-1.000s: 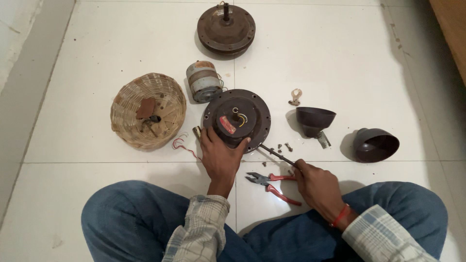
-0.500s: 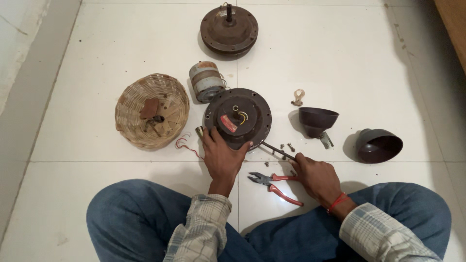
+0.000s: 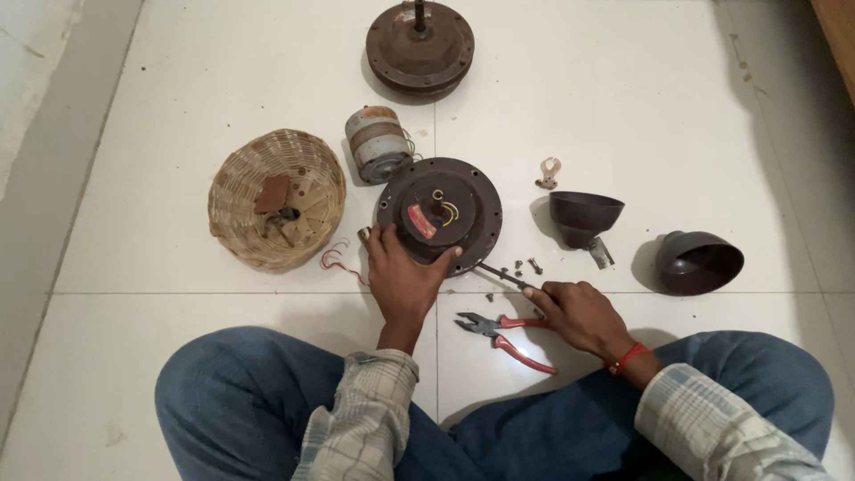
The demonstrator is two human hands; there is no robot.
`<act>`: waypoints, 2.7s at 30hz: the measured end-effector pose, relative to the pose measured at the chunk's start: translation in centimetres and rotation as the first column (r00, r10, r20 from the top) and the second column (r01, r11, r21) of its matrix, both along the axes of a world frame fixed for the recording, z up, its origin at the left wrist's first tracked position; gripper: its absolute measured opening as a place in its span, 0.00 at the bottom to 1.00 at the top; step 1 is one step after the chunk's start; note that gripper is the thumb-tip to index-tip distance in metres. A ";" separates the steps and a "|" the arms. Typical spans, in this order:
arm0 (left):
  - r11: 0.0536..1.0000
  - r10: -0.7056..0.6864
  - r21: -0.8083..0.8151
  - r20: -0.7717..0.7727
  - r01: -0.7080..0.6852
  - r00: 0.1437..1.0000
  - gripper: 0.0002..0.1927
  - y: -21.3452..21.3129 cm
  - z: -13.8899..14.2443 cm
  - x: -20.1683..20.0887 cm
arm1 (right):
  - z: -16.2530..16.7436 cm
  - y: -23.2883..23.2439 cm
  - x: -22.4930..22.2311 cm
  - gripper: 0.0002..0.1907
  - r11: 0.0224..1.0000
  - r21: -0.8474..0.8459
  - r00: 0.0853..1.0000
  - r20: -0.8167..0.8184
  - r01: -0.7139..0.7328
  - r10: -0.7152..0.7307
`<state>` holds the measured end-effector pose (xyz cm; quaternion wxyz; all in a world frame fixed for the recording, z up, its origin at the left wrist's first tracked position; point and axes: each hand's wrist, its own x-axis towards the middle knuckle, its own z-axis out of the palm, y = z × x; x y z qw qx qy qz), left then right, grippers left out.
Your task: The person sits on the floor and uses a screwdriver to remove screws from a ceiling fan motor housing. They place the removed screws on the floor and continue unscrewing around the circular housing.
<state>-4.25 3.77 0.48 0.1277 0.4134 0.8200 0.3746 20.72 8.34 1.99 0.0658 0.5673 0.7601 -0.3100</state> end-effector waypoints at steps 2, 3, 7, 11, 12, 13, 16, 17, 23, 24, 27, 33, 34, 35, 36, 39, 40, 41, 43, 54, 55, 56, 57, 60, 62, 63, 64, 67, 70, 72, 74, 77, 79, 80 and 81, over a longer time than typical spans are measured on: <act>1.000 -0.004 0.001 0.016 0.004 1.000 0.53 0.1 0.1 -0.1 | -0.5 0.4 0.1 0.32 0.997 -0.070 0.999 -0.009 0.031 -0.032; 1.000 -0.005 0.000 0.026 0.005 1.000 0.52 0.0 0.1 -0.1 | -0.8 0.4 0.2 0.33 0.993 -0.108 0.999 -0.011 0.045 -0.047; 0.998 -0.043 0.043 0.017 0.042 0.999 0.52 0.0 0.1 -0.4 | -2.2 0.6 0.8 0.34 0.986 -0.164 0.998 -0.053 0.015 -0.024; 0.996 -0.074 0.050 0.000 0.074 0.997 0.55 0.1 0.1 -0.4 | -3.0 0.8 1.3 0.34 0.979 -0.206 0.992 -0.119 0.005 -0.030; 0.995 -0.079 0.053 -0.014 0.080 0.997 0.56 0.2 0.1 -0.3 | -3.0 0.9 1.4 0.34 0.976 -0.217 0.990 -0.136 0.006 -0.037; 0.995 -0.081 0.050 -0.003 0.081 0.997 0.56 0.2 0.1 -0.2 | -2.8 0.9 1.4 0.34 0.974 -0.227 0.991 -0.125 0.017 -0.046; 0.997 -0.074 0.027 0.040 0.073 0.996 0.58 0.3 0.3 -0.1 | -1.7 0.9 0.9 0.34 0.981 -0.193 0.997 -0.069 0.016 -0.030; 0.998 -0.066 0.007 0.065 0.066 0.996 0.58 0.3 0.4 0.0 | -1.2 0.8 0.8 0.33 0.990 -0.141 1.000 -0.031 -0.004 -0.001; 0.997 -0.031 -0.066 0.099 0.038 0.995 0.56 0.3 1.2 0.3 | 1.3 -2.0 -0.5 0.26 0.962 0.261 0.989 0.141 -0.075 0.039; 0.996 -0.028 -0.080 0.091 0.035 0.995 0.55 0.1 1.5 0.5 | 1.4 -2.4 -0.5 0.26 0.938 0.330 0.984 0.171 -0.108 0.053; 0.970 -0.014 -0.239 0.134 0.046 0.991 0.48 0.2 2.4 0.5 | 1.5 -2.1 -0.4 0.25 0.881 0.441 0.975 0.207 -0.171 0.085; 0.844 -0.291 0.358 -0.322 0.400 0.901 0.31 2.4 5.0 -2.4 | 0.5 -1.8 0.1 0.24 0.846 0.508 0.981 0.178 -0.162 0.081; 0.847 -0.384 0.269 -0.291 0.460 0.877 0.26 3.0 5.3 -2.8 | 0.3 -2.0 0.2 0.24 0.850 0.503 0.982 0.174 -0.158 0.080; 0.836 -0.470 0.181 -0.253 0.519 0.846 0.22 3.8 5.6 -3.2 | 0.2 -2.0 0.2 0.24 0.852 0.501 0.983 0.168 -0.154 0.079; 0.811 -0.550 0.098 -0.211 0.577 0.808 0.18 4.7 5.9 -3.7 | 0.1 -2.0 0.1 0.24 0.852 0.502 0.984 0.160 -0.148 0.076; 0.723 -0.686 -0.180 -0.295 0.667 0.665 0.05 7.0 6.0 -4.4 | 0.0 -2.3 0.0 0.23 0.829 0.542 0.990 0.103 -0.136 0.095; 0.702 -0.704 -0.197 -0.338 0.685 0.625 0.04 7.9 6.0 -4.7 | 0.0 -2.3 -0.1 0.24 0.836 0.533 0.990 0.118 -0.132 0.081; 0.679 -0.721 -0.216 -0.373 0.701 0.584 0.04 8.6 5.9 -4.8 | 0.0 -2.4 -0.2 0.25 0.846 0.518 0.988 0.136 -0.130 0.069; 0.651 -0.742 -0.237 -0.400 0.722 0.538 0.08 9.0 5.4 -4.8 | 0.0 -2.4 -0.3 0.26 0.881 0.461 0.987 0.156 -0.108 0.039; 0.670 -0.742 -0.217 -0.229 0.710 0.630 0.15 8.0 4.8 -4.9 | -3.4 -0.8 0.9 0.35 0.981 -0.090 0.974 -0.131 0.172 -0.182; 0.683 -0.730 -0.202 -0.220 0.702 0.647 0.15 7.9 4.7 -4.9 | -3.9 -0.6 1.0 0.35 0.961 -0.173 0.962 -0.128 0.216 -0.240; 0.693 -0.720 -0.186 -0.207 0.696 0.662 0.14 7.7 4.6 -4.9 | -4.3 -0.3 1.2 0.34 0.931 -0.256 0.947 -0.117 0.262 -0.299; 0.704 -0.709 -0.168 -0.194 0.690 0.677 0.14 7.6 4.5 -4.8 | -4.6 -0.1 1.4 0.34 0.892 -0.334 0.929 -0.100 0.305 -0.355; 0.731 -0.670 -0.085 -0.274 0.677 0.690 0.14 7.3 4.2 -4.6 | -4.8 0.5 1.7 0.40 0.810 -0.536 0.892 -0.212 0.236 -0.400; 0.743 -0.666 -0.117 -0.214 0.659 0.714 0.14 7.1 3.9 -4.4 | -4.3 0.6 1.8 0.34 0.664 -0.714 0.847 -0.197 0.221 -0.494; 0.748 -0.663 -0.133 -0.182 0.650 0.726 0.14 7.0 3.7 -4.1 | -3.9 0.6 1.9 0.31 0.577 -0.790 0.824 -0.179 0.205 -0.538; 0.751 -0.658 -0.123 -0.217 0.648 0.721 0.14 7.0 3.6 -3.8 | -3.5 0.5 2.0 0.27 0.527 -0.821 0.820 -0.139 0.218 -0.555; 0.759 -0.636 -0.082 -0.310 0.646 0.707 0.15 6.9 3.2 -3.4 | -2.4 0.2 1.2 0.29 0.502 -0.839 0.840 -0.106 0.212 -0.532; 0.759 -0.625 -0.061 -0.349 0.649 0.698 0.15 7.0 3.1 -3.4 | -1.6 0.2 0.3 0.31 0.828 -0.542 0.948 -0.163 0.144 -0.272; 0.757 -0.637 -0.104 -0.334 0.645 0.694 0.16 6.9 3.1 -3.3 | -1.3 -0.5 -0.1 0.27 0.999 -0.036 1.000 0.007 0.010 -0.010; 0.760 -0.634 -0.094 -0.327 0.643 0.701 0.15 7.0 3.2 -3.3 | -1.0 -1.5 0.0 0.24 0.977 0.205 0.998 0.019 -0.060 0.057; 0.766 -0.627 -0.091 -0.326 0.636 0.708 0.16 7.1 3.4 -3.2 | -1.1 -2.3 0.0 0.21 0.913 0.392 0.993 0.013 -0.112 0.117; 0.765 -0.628 -0.093 -0.324 0.637 0.707 0.16 7.0 3.4 -3.3 | -1.5 -2.4 0.0 0.20 0.898 0.417 0.988 0.001 -0.143 0.157; 0.762 -0.632 -0.088 -0.322 0.642 0.705 0.15 7.0 3.4 -3.4 | -1.8 -2.1 0.2 0.19 0.896 0.412 0.983 0.002 -0.167 0.182; 0.759 -0.634 -0.083 -0.323 0.646 0.703 0.15 7.0 3.5 -3.5 | -2.1 -1.8 0.2 0.19 0.892 0.408 0.978 0.002 -0.191 0.209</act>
